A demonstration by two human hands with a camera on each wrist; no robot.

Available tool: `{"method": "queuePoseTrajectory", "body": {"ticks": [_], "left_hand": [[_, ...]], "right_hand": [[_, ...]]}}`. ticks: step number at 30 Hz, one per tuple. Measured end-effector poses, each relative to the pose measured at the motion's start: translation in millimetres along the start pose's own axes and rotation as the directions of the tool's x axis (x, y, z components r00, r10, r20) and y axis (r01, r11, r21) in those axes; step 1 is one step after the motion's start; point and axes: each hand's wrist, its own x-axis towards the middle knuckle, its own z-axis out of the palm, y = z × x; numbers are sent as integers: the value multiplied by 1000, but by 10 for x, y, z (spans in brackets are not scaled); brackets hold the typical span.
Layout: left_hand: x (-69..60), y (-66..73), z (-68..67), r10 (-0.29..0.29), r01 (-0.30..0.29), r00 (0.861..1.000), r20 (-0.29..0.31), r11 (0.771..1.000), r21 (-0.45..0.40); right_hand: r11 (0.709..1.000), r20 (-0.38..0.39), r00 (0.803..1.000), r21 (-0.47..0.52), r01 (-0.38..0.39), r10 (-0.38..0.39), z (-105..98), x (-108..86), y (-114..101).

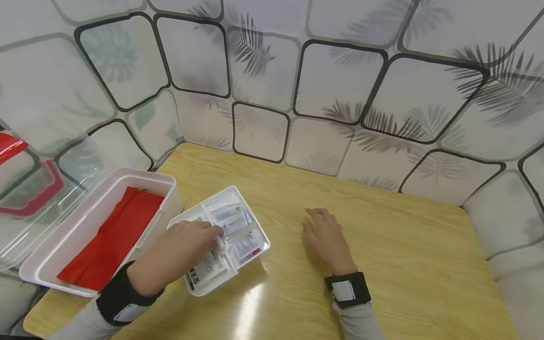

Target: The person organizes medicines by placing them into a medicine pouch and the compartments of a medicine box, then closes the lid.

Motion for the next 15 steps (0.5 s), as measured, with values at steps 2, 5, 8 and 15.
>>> {"method": "queuePoseTrajectory", "body": {"ticks": [2,5,8,15], "left_hand": [[-86,-30,-92,1,-1,1000,8,1000,30],[-236,-89,-257,15,-15,1000,-10,997,74],[-385,-130,-448,-17,17,1000,4,995,97],[-736,-354,-749,-169,146,979,116,972,182]], "right_hand": [[1000,10,1000,-3,29,-29,45,54,-62],[995,24,996,-33,90,-89,127,166,-196],[986,55,987,-56,154,-151,196,285,-380],[960,127,954,-46,278,-270,401,533,-892]]}}
